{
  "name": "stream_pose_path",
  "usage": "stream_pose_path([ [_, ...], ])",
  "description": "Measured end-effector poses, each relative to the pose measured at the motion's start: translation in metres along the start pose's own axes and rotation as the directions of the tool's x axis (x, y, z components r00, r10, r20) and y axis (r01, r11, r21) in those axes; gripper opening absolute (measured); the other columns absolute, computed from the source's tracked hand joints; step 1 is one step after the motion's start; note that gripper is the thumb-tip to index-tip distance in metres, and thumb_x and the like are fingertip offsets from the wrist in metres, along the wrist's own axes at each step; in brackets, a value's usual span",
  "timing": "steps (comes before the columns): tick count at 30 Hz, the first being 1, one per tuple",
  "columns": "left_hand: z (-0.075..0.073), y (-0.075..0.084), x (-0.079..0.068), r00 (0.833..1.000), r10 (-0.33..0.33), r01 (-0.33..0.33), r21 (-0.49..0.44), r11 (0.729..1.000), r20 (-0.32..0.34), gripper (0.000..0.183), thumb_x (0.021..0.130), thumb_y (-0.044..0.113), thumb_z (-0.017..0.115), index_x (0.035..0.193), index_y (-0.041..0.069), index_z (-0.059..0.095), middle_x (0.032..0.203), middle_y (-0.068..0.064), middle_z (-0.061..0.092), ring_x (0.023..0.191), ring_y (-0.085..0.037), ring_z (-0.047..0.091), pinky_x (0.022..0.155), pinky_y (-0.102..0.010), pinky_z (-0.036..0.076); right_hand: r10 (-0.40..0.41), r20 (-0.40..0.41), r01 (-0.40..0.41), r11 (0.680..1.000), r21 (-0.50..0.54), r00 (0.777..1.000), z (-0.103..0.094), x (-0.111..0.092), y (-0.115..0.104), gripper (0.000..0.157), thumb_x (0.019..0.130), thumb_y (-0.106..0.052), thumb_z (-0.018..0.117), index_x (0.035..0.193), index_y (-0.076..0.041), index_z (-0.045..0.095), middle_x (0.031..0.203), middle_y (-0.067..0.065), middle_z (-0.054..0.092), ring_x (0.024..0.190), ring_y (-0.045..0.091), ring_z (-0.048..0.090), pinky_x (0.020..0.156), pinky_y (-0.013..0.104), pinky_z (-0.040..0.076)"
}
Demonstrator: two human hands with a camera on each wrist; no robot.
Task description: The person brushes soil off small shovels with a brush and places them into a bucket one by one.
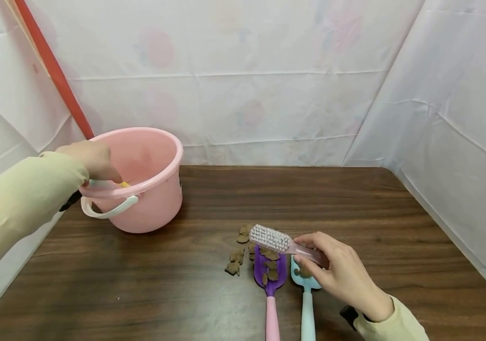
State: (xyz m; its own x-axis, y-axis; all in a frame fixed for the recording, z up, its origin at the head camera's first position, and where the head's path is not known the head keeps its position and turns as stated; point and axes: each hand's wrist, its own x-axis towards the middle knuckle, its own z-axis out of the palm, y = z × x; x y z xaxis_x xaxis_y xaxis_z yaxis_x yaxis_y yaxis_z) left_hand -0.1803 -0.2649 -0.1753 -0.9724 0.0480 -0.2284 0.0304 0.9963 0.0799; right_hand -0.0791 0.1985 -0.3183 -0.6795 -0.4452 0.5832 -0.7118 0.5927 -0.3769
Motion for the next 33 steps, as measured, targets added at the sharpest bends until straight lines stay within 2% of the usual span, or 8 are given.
stream_pose_path([
  [4, 0.002, 0.009, -0.011, 0.990, -0.008, 0.013, 0.033, 0.999, -0.141, 0.030, 0.081, 0.034, 0.062, 0.066, 0.010, 0.051, 0.063, -0.005, 0.049, 0.063, -0.025, 0.050, 0.053, -0.038, 0.039, 0.012, 0.008, -0.012, 1.000, -0.002, 1.000, 0.000, -0.001, 0.000, 0.036, 0.077, -0.009, 0.078, 0.108, -0.021, 0.064, 0.082, -0.017, 0.054, 0.057, -0.004, 0.037, 0.051, 0.006, 0.029],
  [7, 0.007, 0.025, -0.019, 0.950, 0.018, -0.020, -0.002, 1.000, -0.312, 0.032, 0.084, 0.032, 0.055, 0.061, 0.011, 0.049, 0.057, -0.003, 0.046, 0.057, -0.024, 0.047, 0.047, -0.037, 0.036, 0.017, 0.009, -0.017, 1.000, -0.007, 1.000, 0.000, -0.003, 0.001, 0.036, 0.077, -0.010, 0.078, 0.108, -0.022, 0.064, 0.083, -0.017, 0.054, 0.057, -0.005, 0.037, 0.051, 0.006, 0.029],
  [10, 0.018, 0.048, -0.031, 0.843, 0.064, -0.111, -0.056, 0.992, -0.533, 0.027, 0.083, 0.024, 0.053, 0.061, 0.009, 0.051, 0.059, -0.005, 0.048, 0.055, -0.023, 0.045, 0.045, -0.034, 0.032, 0.016, 0.007, -0.016, 1.000, -0.008, 1.000, 0.000, -0.003, 0.002, 0.036, 0.077, -0.010, 0.079, 0.108, -0.022, 0.064, 0.083, -0.017, 0.055, 0.057, -0.005, 0.037, 0.051, 0.006, 0.029],
  [15, 0.039, 0.089, -0.049, 0.602, 0.146, -0.329, -0.077, 0.941, -0.785, 0.014, 0.081, 0.012, 0.055, 0.068, 0.007, 0.053, 0.062, -0.005, 0.050, 0.055, -0.019, 0.042, 0.049, -0.030, 0.031, 0.014, 0.006, -0.014, 1.000, -0.007, 1.000, -0.001, -0.003, 0.003, 0.036, 0.077, -0.011, 0.079, 0.108, -0.022, 0.064, 0.085, -0.018, 0.056, 0.058, -0.005, 0.037, 0.052, 0.006, 0.030],
  [18, 0.054, 0.109, -0.059, 0.528, 0.168, -0.409, -0.076, 0.909, -0.832, 0.015, 0.082, 0.013, 0.059, 0.069, 0.009, 0.051, 0.060, -0.002, 0.047, 0.055, -0.015, 0.040, 0.050, -0.029, 0.031, 0.016, 0.004, -0.016, 1.000, 0.006, 1.000, -0.003, -0.003, 0.004, 0.037, 0.077, -0.010, 0.079, 0.109, -0.022, 0.064, 0.086, -0.017, 0.058, 0.058, -0.005, 0.037, 0.052, 0.007, 0.031],
  [20, 0.064, 0.120, -0.065, 0.519, 0.181, -0.441, -0.080, 0.894, -0.835, 0.017, 0.082, 0.014, 0.062, 0.070, 0.011, 0.051, 0.061, 0.000, 0.046, 0.056, -0.013, 0.040, 0.051, -0.028, 0.032, 0.017, -0.001, -0.017, 1.000, 0.026, 1.000, -0.004, -0.004, 0.004, 0.038, 0.076, -0.009, 0.079, 0.109, -0.021, 0.064, 0.086, -0.015, 0.060, 0.058, -0.006, 0.037, 0.052, 0.007, 0.031],
  [23, 0.080, 0.131, -0.076, 0.542, 0.200, -0.471, -0.098, 0.877, -0.816, 0.019, 0.081, 0.017, 0.066, 0.070, 0.014, 0.052, 0.060, 0.004, 0.046, 0.054, -0.009, 0.041, 0.051, -0.025, 0.034, 0.018, -0.009, -0.018, 0.998, 0.057, 1.000, -0.006, -0.005, 0.004, 0.040, 0.076, -0.006, 0.079, 0.110, -0.020, 0.064, 0.087, -0.014, 0.062, 0.058, -0.006, 0.038, 0.052, 0.008, 0.032],
  [33, 0.128, 0.144, -0.099, 0.673, 0.171, -0.435, -0.197, 0.879, -0.720, 0.021, 0.079, 0.021, 0.072, 0.071, 0.022, 0.052, 0.065, 0.014, 0.047, 0.053, 0.002, 0.039, 0.051, -0.020, 0.035, 0.019, 0.005, -0.019, 0.992, 0.124, 1.000, -0.006, -0.003, 0.001, 0.038, 0.076, -0.005, 0.078, 0.109, -0.019, 0.064, 0.081, -0.013, 0.061, 0.058, -0.005, 0.040, 0.051, 0.009, 0.034],
])
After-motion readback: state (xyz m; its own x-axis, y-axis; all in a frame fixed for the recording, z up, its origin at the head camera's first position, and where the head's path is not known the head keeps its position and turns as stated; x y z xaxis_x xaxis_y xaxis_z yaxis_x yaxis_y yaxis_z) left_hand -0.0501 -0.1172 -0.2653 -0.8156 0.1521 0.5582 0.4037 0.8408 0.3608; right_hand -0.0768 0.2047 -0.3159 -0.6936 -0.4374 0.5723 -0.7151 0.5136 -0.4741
